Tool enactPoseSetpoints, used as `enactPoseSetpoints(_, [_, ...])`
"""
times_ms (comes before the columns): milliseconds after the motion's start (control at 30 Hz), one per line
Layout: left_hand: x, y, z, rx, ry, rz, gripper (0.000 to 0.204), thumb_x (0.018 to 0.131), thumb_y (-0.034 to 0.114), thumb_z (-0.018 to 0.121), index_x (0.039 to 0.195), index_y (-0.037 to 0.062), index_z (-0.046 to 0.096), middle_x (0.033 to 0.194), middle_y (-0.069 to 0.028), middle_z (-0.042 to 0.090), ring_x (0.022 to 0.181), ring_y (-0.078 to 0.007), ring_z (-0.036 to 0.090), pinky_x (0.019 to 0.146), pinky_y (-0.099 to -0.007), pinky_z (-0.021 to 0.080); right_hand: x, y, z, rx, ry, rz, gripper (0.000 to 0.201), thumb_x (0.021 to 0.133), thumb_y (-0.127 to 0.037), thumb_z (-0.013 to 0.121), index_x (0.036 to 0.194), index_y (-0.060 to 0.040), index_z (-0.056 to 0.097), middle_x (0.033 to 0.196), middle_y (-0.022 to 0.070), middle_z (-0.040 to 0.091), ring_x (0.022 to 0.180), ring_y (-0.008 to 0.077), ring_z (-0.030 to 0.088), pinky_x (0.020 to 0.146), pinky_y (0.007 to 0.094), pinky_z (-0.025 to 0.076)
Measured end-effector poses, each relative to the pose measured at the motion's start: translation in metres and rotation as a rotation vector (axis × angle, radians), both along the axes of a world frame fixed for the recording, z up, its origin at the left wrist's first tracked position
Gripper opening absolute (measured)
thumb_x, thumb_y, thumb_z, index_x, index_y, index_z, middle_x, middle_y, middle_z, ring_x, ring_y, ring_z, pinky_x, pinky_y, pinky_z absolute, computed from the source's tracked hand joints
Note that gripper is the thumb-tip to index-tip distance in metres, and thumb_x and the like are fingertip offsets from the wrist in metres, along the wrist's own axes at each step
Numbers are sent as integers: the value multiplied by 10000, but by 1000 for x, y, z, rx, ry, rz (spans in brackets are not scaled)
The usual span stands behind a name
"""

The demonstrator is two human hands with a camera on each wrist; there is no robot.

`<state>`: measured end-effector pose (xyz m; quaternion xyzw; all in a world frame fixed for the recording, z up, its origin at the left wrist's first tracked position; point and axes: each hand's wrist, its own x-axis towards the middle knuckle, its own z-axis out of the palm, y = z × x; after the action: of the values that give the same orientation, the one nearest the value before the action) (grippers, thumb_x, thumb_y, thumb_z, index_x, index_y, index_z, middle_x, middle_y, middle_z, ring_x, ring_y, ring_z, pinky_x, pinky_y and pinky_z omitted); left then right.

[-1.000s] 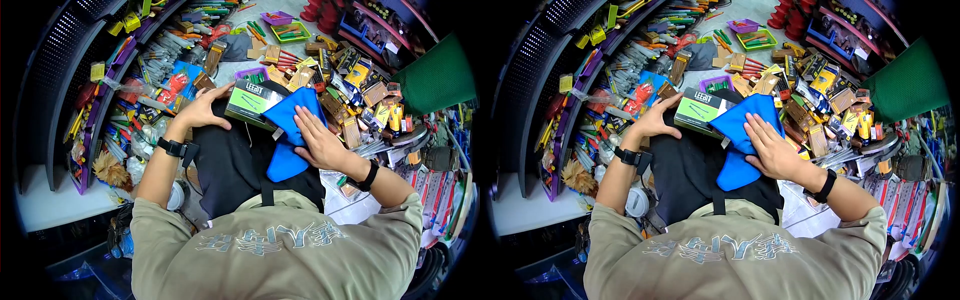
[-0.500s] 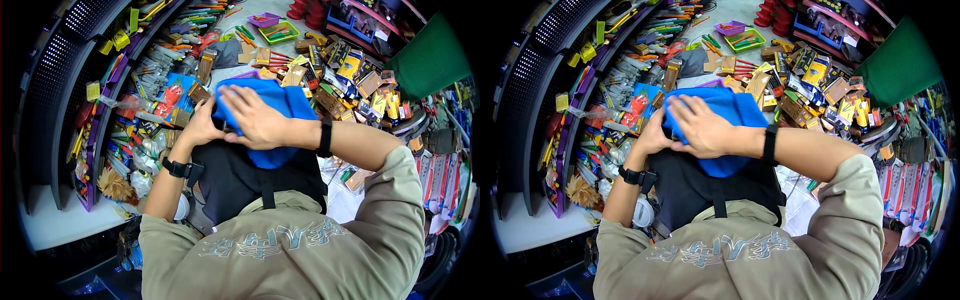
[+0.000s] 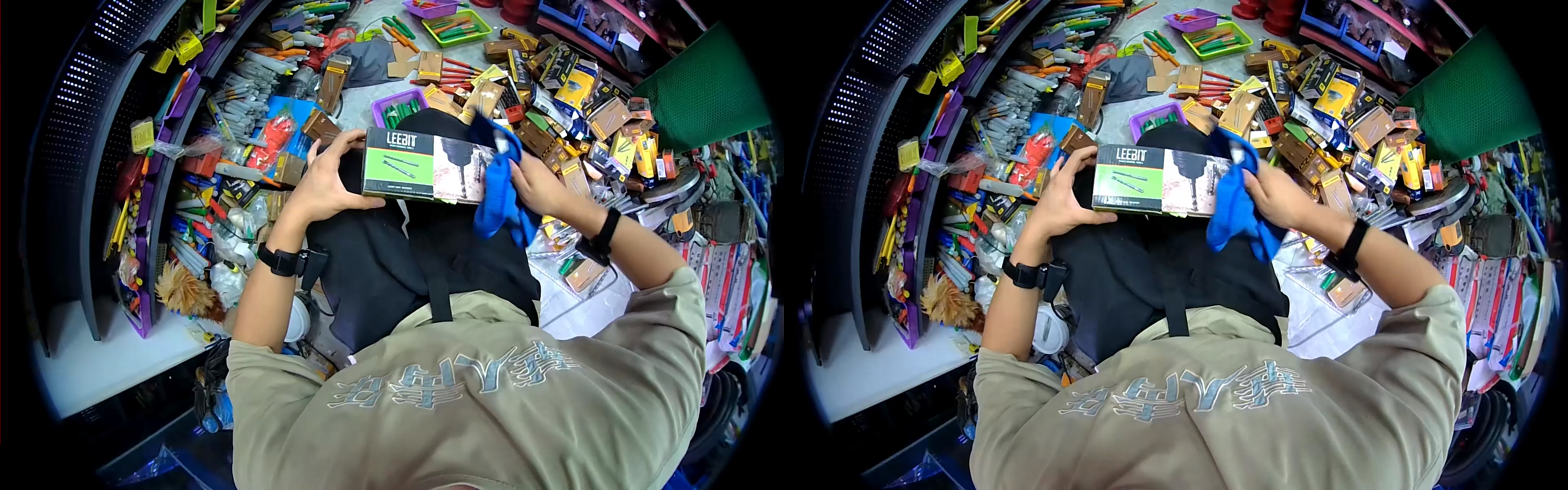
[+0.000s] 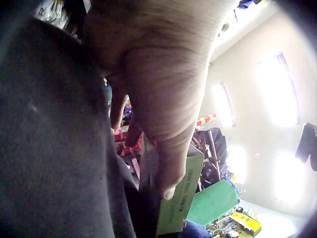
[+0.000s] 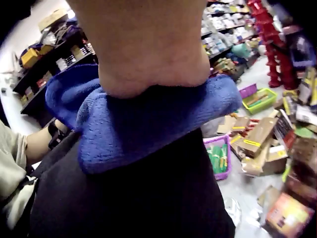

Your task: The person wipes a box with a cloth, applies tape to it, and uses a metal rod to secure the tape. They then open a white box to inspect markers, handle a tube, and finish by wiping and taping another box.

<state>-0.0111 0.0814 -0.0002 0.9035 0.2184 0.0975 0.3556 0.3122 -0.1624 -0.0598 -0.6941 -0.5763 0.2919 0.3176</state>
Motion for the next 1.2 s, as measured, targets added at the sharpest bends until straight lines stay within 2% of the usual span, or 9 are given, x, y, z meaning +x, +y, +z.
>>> enactPoseSetpoints(167, [8, -9, 4, -216, -146, -26, 1120, 619, 286, 966, 1566, 143, 385, 1279, -105, 679, 1241, -249, 611, 1200, -485, 266, -21, -15, 7, -32, 506, -245, 536, 1000, -364, 692, 1372, -12, 533, 1256, 68, 642, 1181, 160, 584, 1045, 364, 473])
enactPoseSetpoints(333, [36, -45, 23, -752, -647, 198, 1018, 804, 54, 868, 1618, 121, 261, 1329, -123, 628, 1177, -222, 642, 1065, -380, 491, -48, 6, 40, 464, 716, -351, 547, 914, -133, 798, 1368, -29, 511, 1243, 79, 671, 1114, 168, 647, 999, 354, 520])
enactPoseSetpoints(533, [59, -96, 40, -1199, -906, 63, 924, 967, 648, 558, 1602, 107, 160, 1472, -157, 463, 1366, -279, 491, 1105, -469, 459, -92, 38, 78, 781, 67, -167, 542, 855, -50, 753, 1364, 15, 579, 1302, 212, 636, 1197, 372, 637, 1038, 461, 489])
enactPoseSetpoints(667, [60, -93, 12, -1166, -850, 347, 730, 1010, 630, 508, 1472, 93, 332, 1421, -119, 518, 1297, -226, 555, 1101, -413, 472, -146, 46, 99, 269, 1456, 25, 516, 846, -192, 823, 1299, -18, 647, 1413, 243, 532, 1333, 415, 529, 1114, 489, 437])
enactPoseSetpoints(867, [47, -86, 34, -1187, -904, 256, 634, 973, 399, 690, 1440, 91, 392, 1390, -133, 524, 1277, -230, 555, 1083, -399, 479, -131, 53, 77, 653, 92, 336, 632, 815, -173, 813, 1394, -45, 596, 1494, 213, 481, 1391, 440, 468, 1161, 521, 380])
enactPoseSetpoints(1000, [42, -83, 10, -852, -790, 179, 634, 838, 37, 779, 1377, 56, 445, 1512, -139, 409, 1235, -230, 542, 1025, -393, 501, -129, 72, 82, 585, 487, 98, 351, 1098, -205, 401, 1325, 13, 556, 1255, 168, 651, 1169, 285, 639, 1007, 429, 500])
enactPoseSetpoints(1067, [39, -90, 9, -899, -802, 101, 652, 765, -128, 785, 1320, 76, 512, 1553, -127, 372, 1254, -199, 552, 974, -352, 539, -117, 79, 110, 168, 968, -44, 335, 1101, -254, 450, 1301, 4, 524, 1145, 142, 661, 1017, 228, 664, 904, 375, 530])
enactPoseSetpoints(1133, [37, -86, 9, -682, -800, -7, 690, 776, -58, 812, 1379, 56, 496, 1505, -119, 431, 1280, -198, 550, 996, -370, 533, -110, 101, 111, 498, 468, -181, 362, 1059, -218, 552, 1352, -19, 478, 1139, 131, 655, 995, 193, 655, 894, 342, 528])
enactPoseSetpoints(1200, [30, -90, 23, -822, -742, 30, 740, 774, -18, 829, 1420, 38, 470, 1468, -119, 476, 1282, -211, 560, 1004, -384, 534, -104, 121, 132, 585, 693, -174, 435, 993, -169, 659, 1366, -39, 477, 1155, 106, 649, 1008, 160, 639, 910, 332, 521])
